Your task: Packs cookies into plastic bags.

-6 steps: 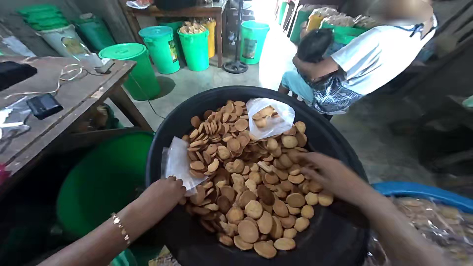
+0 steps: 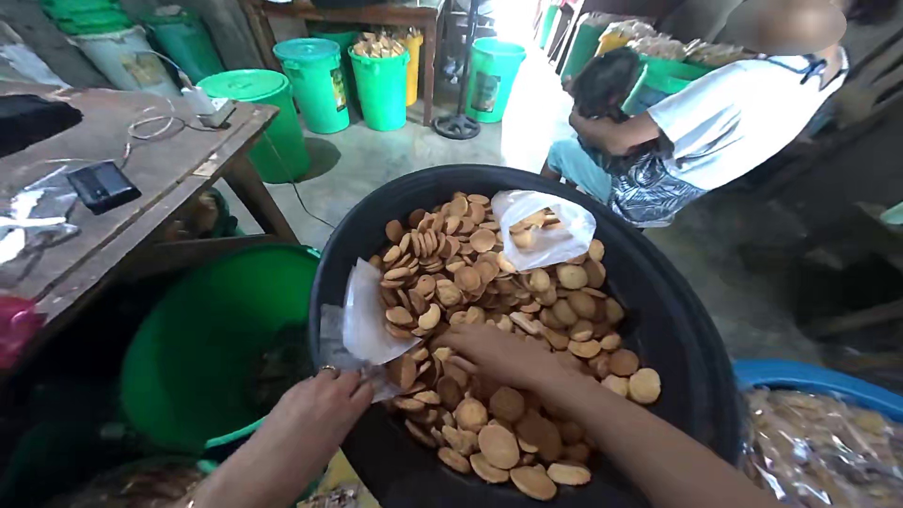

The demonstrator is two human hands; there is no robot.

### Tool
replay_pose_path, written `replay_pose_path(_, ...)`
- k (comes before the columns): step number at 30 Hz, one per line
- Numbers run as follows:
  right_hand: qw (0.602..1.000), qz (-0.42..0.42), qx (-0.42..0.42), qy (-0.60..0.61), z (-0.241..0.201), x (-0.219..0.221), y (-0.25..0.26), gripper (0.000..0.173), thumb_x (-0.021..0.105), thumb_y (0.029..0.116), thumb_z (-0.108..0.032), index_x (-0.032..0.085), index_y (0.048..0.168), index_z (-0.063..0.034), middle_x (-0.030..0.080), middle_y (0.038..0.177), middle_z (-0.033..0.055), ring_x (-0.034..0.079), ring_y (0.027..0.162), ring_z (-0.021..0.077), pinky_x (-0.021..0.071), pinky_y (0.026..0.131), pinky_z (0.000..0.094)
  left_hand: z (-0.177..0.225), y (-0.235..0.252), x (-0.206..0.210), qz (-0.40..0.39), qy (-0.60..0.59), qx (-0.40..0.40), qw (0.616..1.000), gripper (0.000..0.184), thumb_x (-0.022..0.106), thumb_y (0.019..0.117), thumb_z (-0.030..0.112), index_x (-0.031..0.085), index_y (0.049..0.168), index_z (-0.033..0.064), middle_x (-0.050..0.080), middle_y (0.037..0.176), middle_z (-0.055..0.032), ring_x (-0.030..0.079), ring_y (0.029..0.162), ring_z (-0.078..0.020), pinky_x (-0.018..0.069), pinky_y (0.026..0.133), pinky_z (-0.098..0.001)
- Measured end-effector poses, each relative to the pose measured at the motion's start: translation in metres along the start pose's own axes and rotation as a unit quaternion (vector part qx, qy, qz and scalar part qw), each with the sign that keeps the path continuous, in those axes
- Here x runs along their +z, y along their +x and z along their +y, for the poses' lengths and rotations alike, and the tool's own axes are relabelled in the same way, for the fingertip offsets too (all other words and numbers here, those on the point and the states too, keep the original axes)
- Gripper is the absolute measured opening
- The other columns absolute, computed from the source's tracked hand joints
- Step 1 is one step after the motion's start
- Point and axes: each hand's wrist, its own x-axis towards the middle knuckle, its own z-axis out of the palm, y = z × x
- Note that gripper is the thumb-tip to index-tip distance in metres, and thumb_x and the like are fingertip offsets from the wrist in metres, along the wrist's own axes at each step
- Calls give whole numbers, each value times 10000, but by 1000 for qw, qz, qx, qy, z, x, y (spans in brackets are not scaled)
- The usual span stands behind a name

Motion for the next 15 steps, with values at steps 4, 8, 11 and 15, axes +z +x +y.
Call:
replay_pose_path(4,995,77,56,34,-24,18,67,509,555,1040,-167,452,1502,19,503,1480,256,474,1401,383,386,1163,486,-11,-13,21,120,-85,-2,989,168,767,837,199,710,856,43,641,739,-145,687,626,-322,574,528,-441)
replay_pose_path(8,988,107,110,-6,-17,28,103,534,585,1020,-199,467,1499,4,515,1471,248,420,1426,431,382,1147,546,-13,-20,14,64,-168,9,984,160,778,842,85,702,967,17,671,855,-170,718,751,-333,613,659,-451)
replay_pose_path(11,982,138,123,-35,-6,27,112,453,517,1037,-251,557,1425,-20,591,1391,237,501,1358,422,420,1101,552,-16,-20,7,22,-161,24,986,132,733,867,-9,697,992,18,666,896,-168,715,793,-329,617,696,-439)
replay_pose_path(15,963,166,172,120,-7,8,105,451,567,1038,-261,580,1363,52,602,1359,260,552,1317,375,414,1125,513,-15,0,15,82,-107,28,990,117,754,802,-30,703,876,45,652,836,-134,693,668,-287,588,553,-411)
